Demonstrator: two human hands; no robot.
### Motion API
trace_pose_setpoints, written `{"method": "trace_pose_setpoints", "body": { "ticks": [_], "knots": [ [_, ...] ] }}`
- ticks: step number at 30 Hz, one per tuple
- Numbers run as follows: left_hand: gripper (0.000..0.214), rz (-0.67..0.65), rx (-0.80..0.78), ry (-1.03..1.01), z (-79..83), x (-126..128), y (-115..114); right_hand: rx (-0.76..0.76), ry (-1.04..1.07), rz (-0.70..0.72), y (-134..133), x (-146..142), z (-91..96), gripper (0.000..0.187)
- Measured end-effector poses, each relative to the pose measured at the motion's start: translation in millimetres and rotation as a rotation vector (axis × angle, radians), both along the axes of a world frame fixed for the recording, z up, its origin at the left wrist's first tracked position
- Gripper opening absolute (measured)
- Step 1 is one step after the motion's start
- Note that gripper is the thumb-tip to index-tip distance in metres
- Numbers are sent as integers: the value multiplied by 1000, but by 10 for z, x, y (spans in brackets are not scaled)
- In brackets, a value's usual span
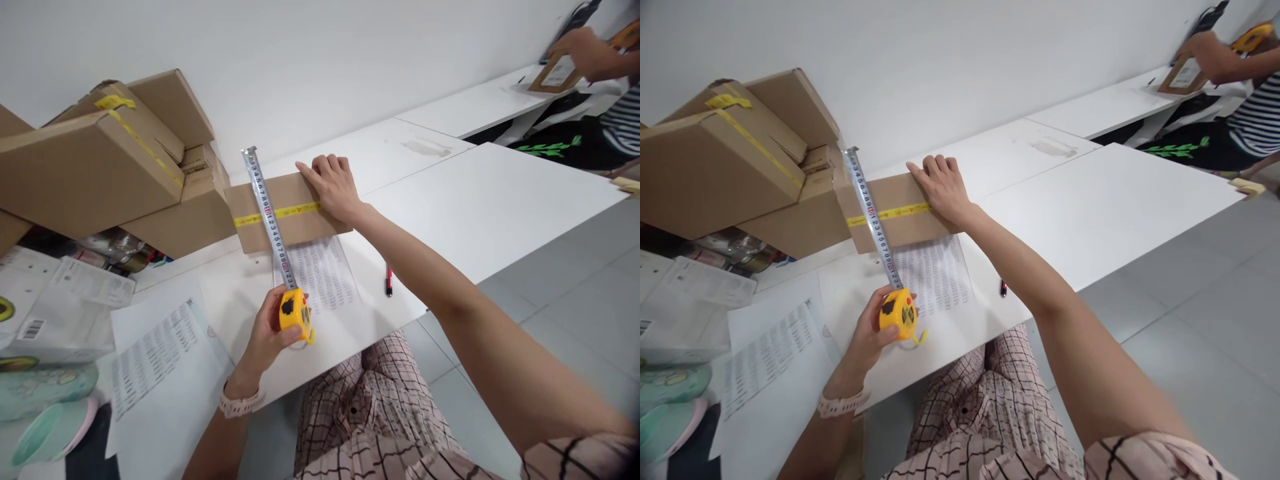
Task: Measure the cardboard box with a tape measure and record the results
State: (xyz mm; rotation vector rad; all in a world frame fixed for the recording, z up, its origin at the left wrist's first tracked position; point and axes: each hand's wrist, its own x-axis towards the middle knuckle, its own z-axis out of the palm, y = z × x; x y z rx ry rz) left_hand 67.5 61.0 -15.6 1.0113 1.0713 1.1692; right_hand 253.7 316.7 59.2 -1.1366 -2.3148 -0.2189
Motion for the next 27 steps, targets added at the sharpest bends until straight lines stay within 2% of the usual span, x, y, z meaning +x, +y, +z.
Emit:
{"method": "trace_pose_setpoints", "body": {
  "ticks": [4,7,9,11,13,15,17,19,22,24,26,27],
  "knots": [
    [74,-44,-63,67,-77,2,-426,-42,-20,56,-534,211,-446,60],
    [73,-167,-90,169,-120,96,-638,-86,82,22,-887,386,-667,58],
    [71,-268,-109,239,-128,171,-721,-148,255,-63,-1074,506,-635,54],
    [71,-344,-126,294,-131,233,-774,-251,439,-107,-1227,630,-491,58],
    [73,-398,-128,326,-145,274,-816,-351,590,-88,-1357,753,-326,67],
    [76,-422,-120,356,-172,299,-853,-408,717,-73,-1474,854,-231,68],
    [80,-396,-125,405,-206,325,-880,-443,815,-63,-1600,906,-252,62],
    [89,-305,-130,440,-232,363,-886,-510,880,-1,-1765,884,-381,54],
    [100,-109,-78,416,-234,434,-839,-677,879,210,-2085,732,-684,39],
    [100,-17,3,421,-205,460,-772,-751,782,332,-2273,626,-876,33],
    [96,31,89,477,-157,448,-681,-732,665,320,-2342,600,-1017,32],
    [94,53,127,522,-127,426,-623,-695,623,241,-2314,632,-1066,32]
  ]
}}
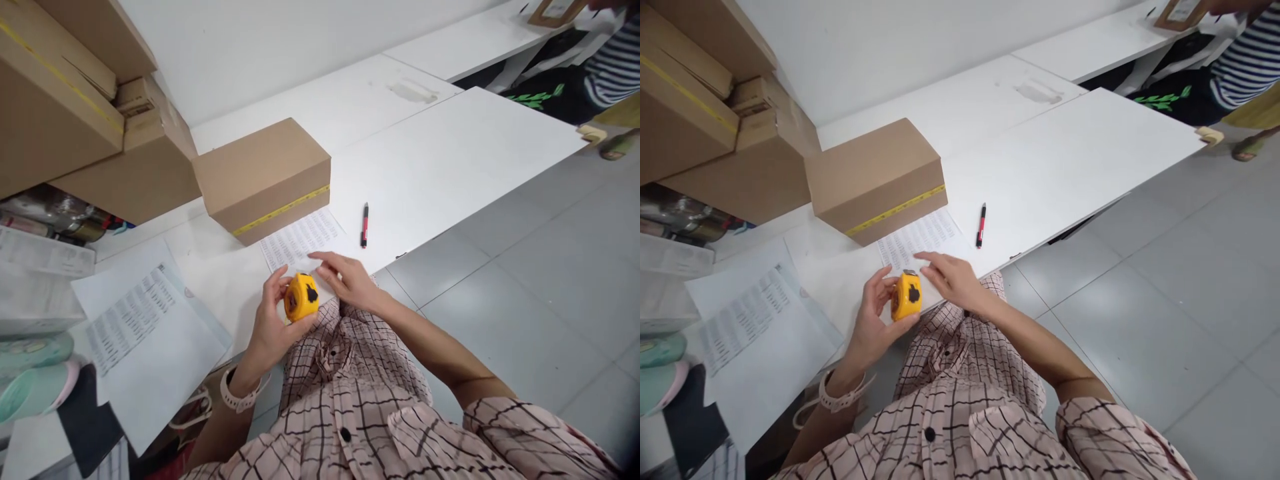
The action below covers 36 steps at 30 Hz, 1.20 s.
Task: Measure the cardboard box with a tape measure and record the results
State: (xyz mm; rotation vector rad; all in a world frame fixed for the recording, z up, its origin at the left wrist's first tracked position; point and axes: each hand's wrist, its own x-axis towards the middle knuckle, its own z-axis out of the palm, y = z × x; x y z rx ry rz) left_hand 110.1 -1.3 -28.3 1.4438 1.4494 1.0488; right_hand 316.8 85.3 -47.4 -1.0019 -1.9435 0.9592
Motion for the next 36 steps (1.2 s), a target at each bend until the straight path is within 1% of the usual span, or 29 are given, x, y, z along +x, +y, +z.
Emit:
{"method": "trace_pose_setpoints", "body": {
  "ticks": [1,4,5,6,8,9,10,12,13,14,15,17,19,20,21,22,24,25,26,27,29,32,34,36],
  "knots": [
    [91,18,38,60,31,-31,67,17,-68,-111,71,61,-36,32],
    [83,66,118,351,112,-148,332,11,-304,-565,464,336,-91,33],
    [80,60,133,473,128,-185,439,-3,-393,-672,613,424,-98,35],
    [76,42,144,588,134,-217,548,-33,-485,-702,750,494,-103,41],
    [69,-23,156,772,117,-266,759,-95,-665,-676,957,571,-110,51],
    [66,-59,155,840,95,-284,850,-117,-739,-634,1022,585,-113,51],
    [64,-94,150,895,67,-297,927,-128,-795,-591,1062,591,-116,48],
    [62,-148,144,978,5,-310,1030,-124,-823,-524,1088,612,-121,40],
    [61,-165,163,1013,-23,-305,1053,-123,-781,-508,1082,637,-121,39],
    [59,-172,202,1043,-49,-288,1058,-134,-689,-503,1068,673,-118,38],
    [57,-172,258,1065,-73,-256,1044,-166,-544,-497,1047,717,-113,37],
    [51,-188,391,1080,-121,-135,973,-280,-127,-428,989,797,-91,35],
    [45,-290,487,1061,-186,56,870,-397,284,-261,915,817,-61,37],
    [45,-370,508,1048,-228,167,819,-435,421,-166,874,791,-48,39],
    [48,-448,514,1041,-276,279,775,-456,505,-88,833,740,-38,41],
    [54,-511,508,1044,-328,384,741,-460,546,-35,794,667,-31,42],
    [74,-573,474,1070,-429,546,707,-441,547,3,726,483,-34,36],
    [84,-583,455,1085,-471,597,703,-428,530,-7,702,388,-42,31],
    [90,-589,439,1098,-505,628,706,-416,509,-33,686,301,-53,30],
    [91,-592,429,1105,-529,642,711,-413,485,-66,678,229,-67,34],
    [89,-593,414,1105,-545,639,721,-442,430,-107,684,138,-100,40],
    [84,-590,390,1093,-515,619,723,-501,375,-46,729,118,-159,34],
    [82,-593,383,1087,-486,618,720,-512,363,5,769,139,-201,36],
    [81,-597,383,1091,-465,626,720,-487,344,-12,804,158,-239,36]
  ]
}}
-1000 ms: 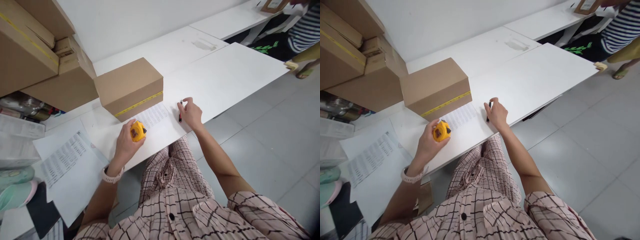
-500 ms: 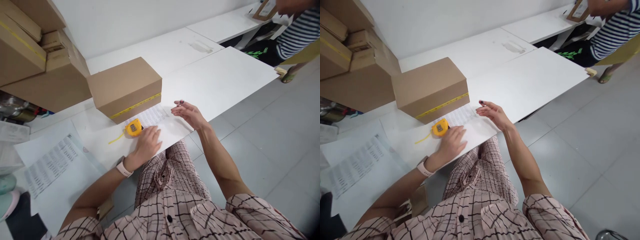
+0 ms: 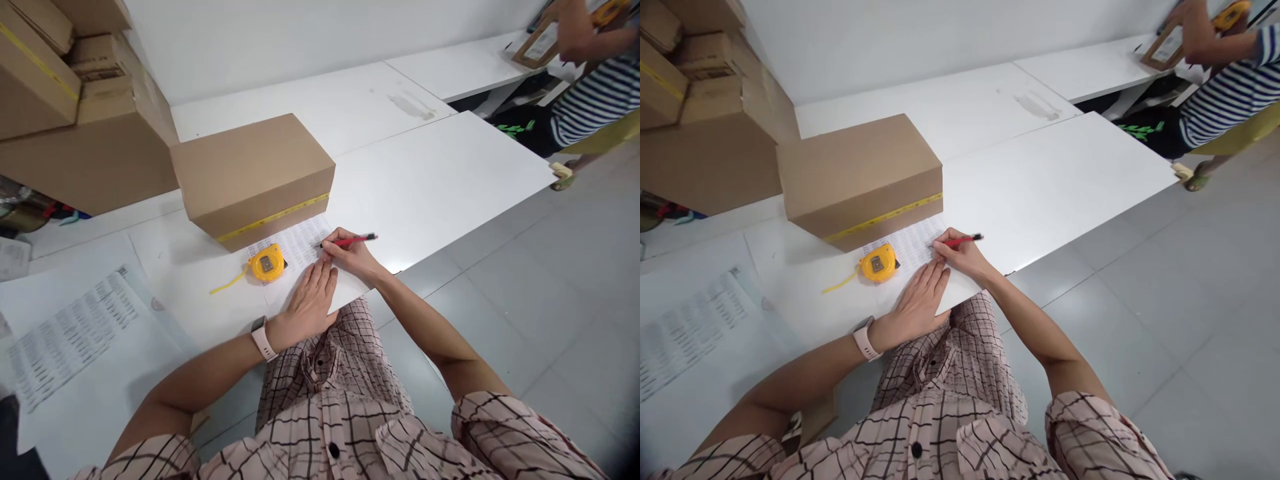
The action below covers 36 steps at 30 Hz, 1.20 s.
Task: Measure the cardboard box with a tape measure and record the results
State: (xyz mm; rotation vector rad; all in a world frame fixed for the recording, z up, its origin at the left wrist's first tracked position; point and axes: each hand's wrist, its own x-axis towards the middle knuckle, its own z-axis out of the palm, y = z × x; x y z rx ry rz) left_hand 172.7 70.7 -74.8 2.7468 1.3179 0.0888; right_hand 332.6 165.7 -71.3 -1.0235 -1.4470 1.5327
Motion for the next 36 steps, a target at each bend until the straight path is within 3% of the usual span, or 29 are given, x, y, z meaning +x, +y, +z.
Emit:
{"method": "trace_pose_setpoints", "body": {
  "ticks": [14,36],
  "knots": [
    [85,-1,-3,26,-58,17,32,166,-155,-255,-2,-27,-81,33],
    [83,-5,-15,49,-31,21,30,238,-241,-242,8,-21,-118,32]
  ]
}}
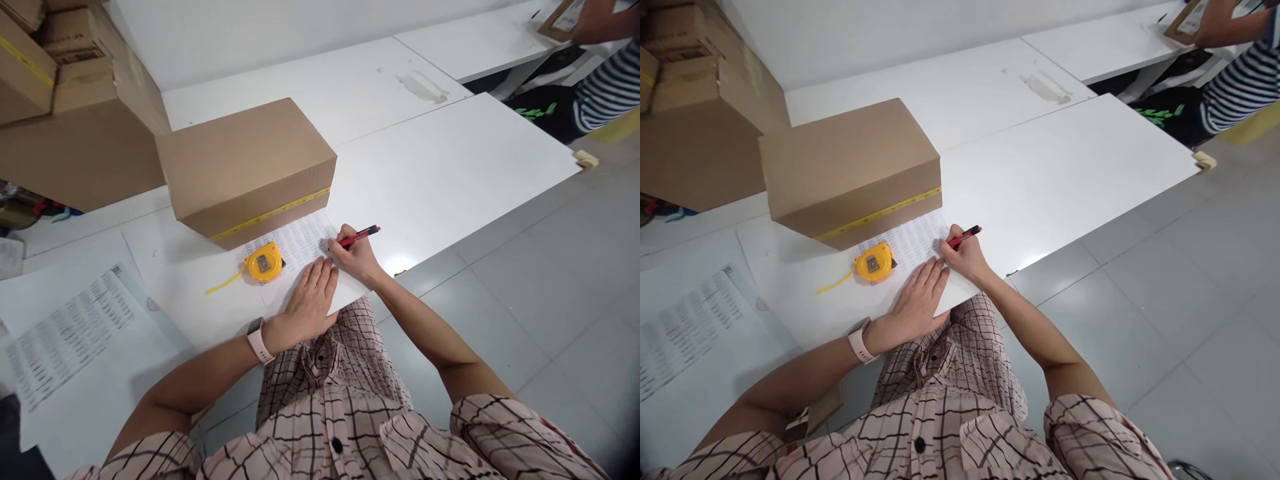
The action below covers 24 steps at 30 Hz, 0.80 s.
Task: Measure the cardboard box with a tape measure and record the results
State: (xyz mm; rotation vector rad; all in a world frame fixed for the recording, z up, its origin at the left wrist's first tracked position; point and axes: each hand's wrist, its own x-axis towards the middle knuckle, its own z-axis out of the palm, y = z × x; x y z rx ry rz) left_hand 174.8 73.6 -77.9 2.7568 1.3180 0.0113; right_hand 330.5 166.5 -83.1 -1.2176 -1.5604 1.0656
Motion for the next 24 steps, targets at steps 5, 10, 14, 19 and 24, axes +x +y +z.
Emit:
{"method": "trace_pose_setpoints", "body": {
  "ticks": [5,10,14,19,24],
  "knots": [
    [83,1,-6,0,2,-5,-2,-23,1,4,2,2,-2,32],
    [83,4,-1,-15,-8,-10,-5,-19,9,-20,-1,-5,0,33],
    [84,4,-5,-20,-2,-11,-3,-19,-1,-21,-2,-8,5,33],
    [81,5,-17,-3,27,-2,4,-18,13,-22,1,-9,25,33],
    [80,4,-16,1,33,-2,-1,-2,-2,-45,-5,-1,21,32]
  ]
}}
